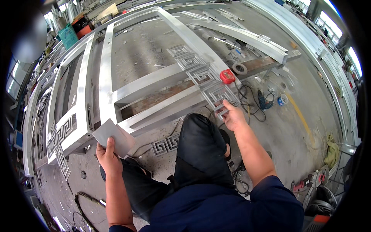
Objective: The person uses an angle grinder to smooth the edges of a decorative metal piece, then places it into a larger metal frame. They measure the frame with a tape measure and adjust the placement of the decorative piece.
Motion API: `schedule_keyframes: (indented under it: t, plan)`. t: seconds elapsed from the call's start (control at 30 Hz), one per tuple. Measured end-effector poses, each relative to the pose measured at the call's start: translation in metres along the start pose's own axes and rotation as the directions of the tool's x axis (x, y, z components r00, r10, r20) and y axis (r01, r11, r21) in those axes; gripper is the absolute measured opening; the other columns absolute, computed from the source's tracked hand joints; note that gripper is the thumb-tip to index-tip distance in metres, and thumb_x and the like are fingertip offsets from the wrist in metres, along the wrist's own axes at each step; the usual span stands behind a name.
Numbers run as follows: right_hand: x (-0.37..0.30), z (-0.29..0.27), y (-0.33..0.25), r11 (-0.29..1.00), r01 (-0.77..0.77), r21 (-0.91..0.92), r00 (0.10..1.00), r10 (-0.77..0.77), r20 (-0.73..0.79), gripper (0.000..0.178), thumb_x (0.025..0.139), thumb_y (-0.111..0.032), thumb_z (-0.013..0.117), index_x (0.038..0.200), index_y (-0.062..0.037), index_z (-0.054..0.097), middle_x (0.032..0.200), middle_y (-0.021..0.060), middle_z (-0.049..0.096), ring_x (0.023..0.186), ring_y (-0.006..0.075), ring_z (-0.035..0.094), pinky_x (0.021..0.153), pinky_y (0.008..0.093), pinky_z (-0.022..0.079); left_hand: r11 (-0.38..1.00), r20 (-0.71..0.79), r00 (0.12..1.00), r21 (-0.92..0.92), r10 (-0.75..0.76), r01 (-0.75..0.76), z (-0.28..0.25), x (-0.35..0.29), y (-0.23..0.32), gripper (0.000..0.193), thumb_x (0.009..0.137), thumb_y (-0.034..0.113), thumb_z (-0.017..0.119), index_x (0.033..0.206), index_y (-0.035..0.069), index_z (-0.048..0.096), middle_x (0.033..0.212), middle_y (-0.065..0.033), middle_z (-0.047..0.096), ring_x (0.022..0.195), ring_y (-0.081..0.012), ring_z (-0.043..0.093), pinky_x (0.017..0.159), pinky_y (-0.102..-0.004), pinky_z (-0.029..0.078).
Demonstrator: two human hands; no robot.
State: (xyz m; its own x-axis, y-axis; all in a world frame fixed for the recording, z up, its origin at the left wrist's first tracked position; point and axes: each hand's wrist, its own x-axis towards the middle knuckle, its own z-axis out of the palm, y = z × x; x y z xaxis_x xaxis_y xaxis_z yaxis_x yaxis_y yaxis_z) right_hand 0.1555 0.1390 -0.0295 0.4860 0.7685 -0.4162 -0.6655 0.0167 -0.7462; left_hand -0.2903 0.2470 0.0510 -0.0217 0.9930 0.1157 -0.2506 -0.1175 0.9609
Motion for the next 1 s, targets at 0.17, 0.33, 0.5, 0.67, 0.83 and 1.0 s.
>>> schedule_keyframes:
  t: [0.17, 0.33, 0.5, 0.67, 0.83, 1.0]
  plan:
    - [-0.016, -0.027, -0.003, 0.968, -0.155, -0.195, 0.987, 0.142, -0.079, 0.045, 0.098, -0.044, 0.067, 0.113, -0.0015, 0.063, 0.099, 0.0105, 0.070, 0.092, 0.0242, 0.069, 0.084, 0.0413, 0.055, 1.000, 0.074, 0.997, -0.031, -0.001, 0.003, 0.023, 0.017, -0.006, 0.023, 0.099, 0.014, 0.069, 0.118, 0.002, 0.062, 0.106, -0.0033, 0.070, 0.091, -0.0102, 0.066, 0.079, -0.0244, 0.051]
    - [-0.029, -0.101, 0.017, 0.824, -0.079, -0.562, 0.989, -0.007, -0.149, 0.047, 0.099, -0.047, 0.062, 0.099, -0.0005, 0.067, 0.094, 0.0141, 0.072, 0.086, 0.0248, 0.070, 0.077, 0.0408, 0.056, 0.997, 0.052, 0.999, -0.080, 0.000, 0.004, 0.043, 0.017, -0.005, 0.022, 0.098, 0.012, 0.069, 0.117, 0.003, 0.062, 0.102, -0.0020, 0.070, 0.087, -0.0081, 0.064, 0.071, -0.0217, 0.048]
    - [-0.063, -0.234, 0.155, -0.409, 0.220, -0.886, 0.890, 0.456, 0.010, 0.029, 0.089, -0.028, 0.064, 0.100, -0.0040, 0.074, 0.098, 0.0237, 0.072, 0.088, 0.0422, 0.069, 0.077, 0.0483, 0.056, 0.994, 0.204, 0.974, -0.035, -0.094, 0.103, 0.033, 0.019, -0.018, 0.026, 0.095, 0.011, 0.074, 0.117, 0.002, 0.063, 0.103, -0.0022, 0.069, 0.090, -0.0088, 0.062, 0.082, -0.0242, 0.047]
    - [-0.072, -0.235, 0.195, -0.256, -0.198, -0.946, 0.808, 0.504, -0.305, 0.029, 0.090, -0.029, 0.064, 0.100, -0.0036, 0.074, 0.096, 0.0221, 0.072, 0.087, 0.0403, 0.069, 0.076, 0.0475, 0.056, 0.996, 0.204, 0.979, -0.073, -0.029, 0.045, 0.046, 0.037, -0.023, 0.024, 0.093, 0.010, 0.076, 0.114, 0.006, 0.064, 0.082, 0.0050, 0.064, 0.056, -0.0002, 0.044, 0.046, -0.0186, 0.027]
    - [-0.080, -0.233, 0.196, -0.198, -0.335, -0.921, 0.785, 0.481, -0.390, 0.030, 0.091, -0.030, 0.064, 0.099, -0.0032, 0.074, 0.095, 0.0205, 0.072, 0.086, 0.0384, 0.069, 0.075, 0.0467, 0.056, 0.977, 0.267, 0.964, -0.204, -0.001, 0.058, 0.055, 0.088, -0.038, 0.028, 0.094, 0.003, 0.068, 0.121, 0.002, 0.062, 0.109, -0.0050, 0.071, 0.098, -0.0128, 0.066, 0.092, -0.0271, 0.049]
    - [-0.084, -0.217, 0.177, -0.174, -0.480, -0.860, 0.743, 0.441, -0.504, 0.031, 0.093, -0.031, 0.064, 0.099, -0.0028, 0.073, 0.094, 0.0189, 0.072, 0.085, 0.0365, 0.069, 0.074, 0.0459, 0.056, 0.985, 0.088, 0.996, -0.169, 0.001, 0.014, 0.048, 0.120, -0.040, 0.051, 0.095, 0.013, 0.067, 0.138, -0.003, 0.047, 0.120, -0.0141, 0.066, 0.108, -0.0218, 0.065, 0.098, -0.0350, 0.050]
